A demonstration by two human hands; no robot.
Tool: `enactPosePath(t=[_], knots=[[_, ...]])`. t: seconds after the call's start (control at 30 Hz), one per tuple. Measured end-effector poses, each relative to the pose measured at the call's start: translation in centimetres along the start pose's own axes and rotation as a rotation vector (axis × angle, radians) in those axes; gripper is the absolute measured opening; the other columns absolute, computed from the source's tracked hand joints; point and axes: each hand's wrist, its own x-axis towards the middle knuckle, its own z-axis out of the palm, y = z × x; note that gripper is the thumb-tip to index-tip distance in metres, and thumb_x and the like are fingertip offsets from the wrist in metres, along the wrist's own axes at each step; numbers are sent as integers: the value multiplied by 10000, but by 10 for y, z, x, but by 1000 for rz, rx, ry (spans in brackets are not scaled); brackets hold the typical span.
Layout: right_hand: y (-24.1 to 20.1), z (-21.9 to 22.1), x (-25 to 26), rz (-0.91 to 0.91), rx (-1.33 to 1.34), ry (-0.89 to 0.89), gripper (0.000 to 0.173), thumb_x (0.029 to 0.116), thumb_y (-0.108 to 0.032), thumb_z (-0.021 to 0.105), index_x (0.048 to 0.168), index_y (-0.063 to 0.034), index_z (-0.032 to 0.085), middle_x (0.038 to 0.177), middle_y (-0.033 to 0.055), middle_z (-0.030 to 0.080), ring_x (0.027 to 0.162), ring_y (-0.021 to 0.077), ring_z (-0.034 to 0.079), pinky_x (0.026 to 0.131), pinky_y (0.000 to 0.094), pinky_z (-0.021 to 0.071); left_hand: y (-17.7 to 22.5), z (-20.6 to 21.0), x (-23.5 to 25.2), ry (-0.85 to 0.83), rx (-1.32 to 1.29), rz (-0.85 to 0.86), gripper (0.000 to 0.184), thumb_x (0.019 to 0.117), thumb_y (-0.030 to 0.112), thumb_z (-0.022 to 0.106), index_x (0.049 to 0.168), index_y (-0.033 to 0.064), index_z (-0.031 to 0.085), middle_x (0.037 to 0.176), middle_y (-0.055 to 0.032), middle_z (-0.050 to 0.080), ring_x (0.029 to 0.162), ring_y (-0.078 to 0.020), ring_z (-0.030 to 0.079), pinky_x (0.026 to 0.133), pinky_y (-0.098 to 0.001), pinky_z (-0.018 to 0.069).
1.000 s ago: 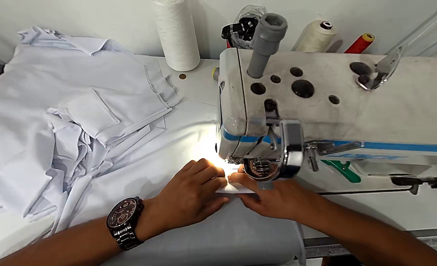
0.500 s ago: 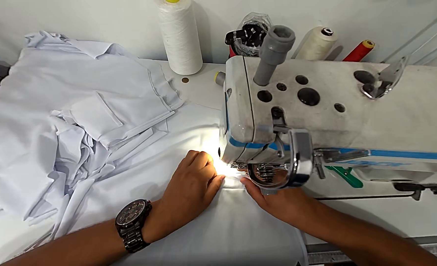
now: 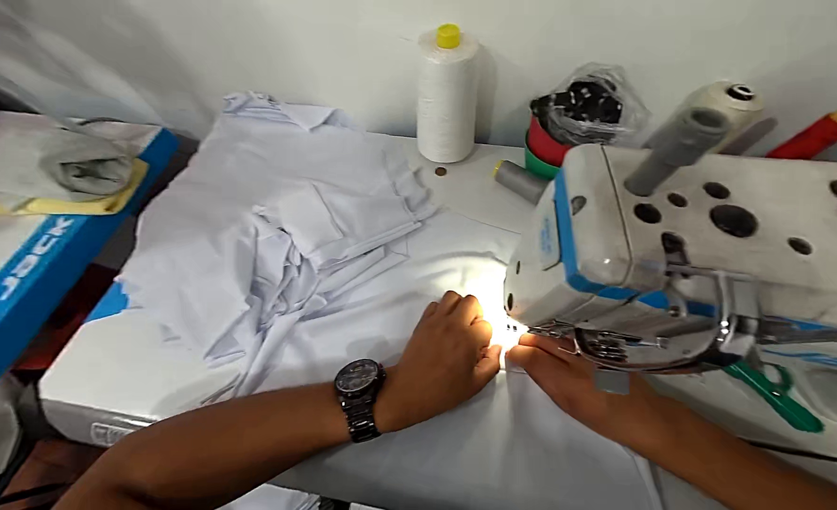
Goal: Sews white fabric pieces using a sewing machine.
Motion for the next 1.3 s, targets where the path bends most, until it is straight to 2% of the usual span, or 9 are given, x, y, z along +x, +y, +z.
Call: enactPosePath(t=[0.13, 0.27, 0.33, 0.67, 0.83, 0.93, 1.03, 1.2, 1.3], knots=[[18, -2, 7, -39, 68, -103, 250, 1047, -307, 521, 997, -208, 746, 901, -47, 674, 894, 76, 664, 788, 288, 573, -21, -14, 4, -83, -96, 211, 265, 955, 323, 616, 762, 145, 647, 841, -3, 590, 883, -182, 594, 723, -351, 495], [14, -6, -2, -2, 25, -88, 240, 1043, -286, 527, 1052, -205, 752, 952, -6, 728, 874, 130, 715, 693, 351, 606, -58, -37, 20, -209, -269, 589, 168, 964, 240, 632, 986, 127, 754, 1030, 1, 676, 1035, -127, 626, 915, -289, 531], [12, -8, 0, 0, 49, -115, 237, 1043, -275, 527, 1063, -203, 752, 954, -11, 727, 878, 120, 713, 698, 334, 603, -63, -33, 21, -171, -247, 673, 193, 1003, 234, 585, 987, 156, 760, 1024, 24, 674, 1048, -111, 623, 915, -280, 526], [8, -16, 7, 76, 145, -375, 282, 1056, -221, 516, 1247, -259, 719, 1099, -13, 708, 1023, 121, 676, 847, 332, 572, -33, -30, 13, 72, -396, 575, 180, 1050, 203, 480, 999, 111, 626, 1036, -16, 635, 1074, -114, 589, 950, -270, 489], [5, -5, 12, 6, 80, -325, 325, 1054, -227, 502, 1317, -312, 673, 1065, 21, 681, 943, 174, 679, 697, 386, 575, -37, -27, 14, 1, -222, 496, 244, 1021, 246, 473, 971, 94, 656, 1037, -42, 662, 1092, -161, 617, 1006, -354, 488], [3, -10, 3, 101, 2, -170, 242, 1043, -279, 528, 1151, -269, 744, 957, -13, 726, 885, 153, 703, 702, 387, 581, -41, -21, 17, -57, -11, 285, 399, 978, 418, 545, 1125, 78, 692, 1299, -92, 638, 1311, -252, 552, 1149, -515, 388], [0, -15, -5, 104, -188, 75, 273, 939, -288, 609, 809, -83, 734, 680, 63, 652, 623, 221, 680, 501, 396, 534, -44, -16, 26, -36, 47, 308, 470, 955, 474, 540, 1168, 84, 695, 1357, -94, 614, 1357, -277, 518, 1140, -579, 357], [-10, -22, 3, 153, -331, 104, 409, 920, -442, 613, 718, -96, 695, 598, 50, 609, 550, 220, 644, 441, 395, 470, -19, -29, 11, 35, 82, 303, 309, 945, 336, 603, 1032, 63, 718, 1175, -119, 689, 1175, -301, 640, 986, -508, 517], [-11, -21, 3, 163, -217, 117, 338, 940, -376, 623, 778, -96, 723, 658, 41, 653, 617, 202, 674, 509, 384, 517, 8, -24, -28, 11, 52, 347, 365, 1009, 419, 530, 1126, 136, 730, 1207, -83, 681, 1172, -269, 633, 979, -468, 526]])
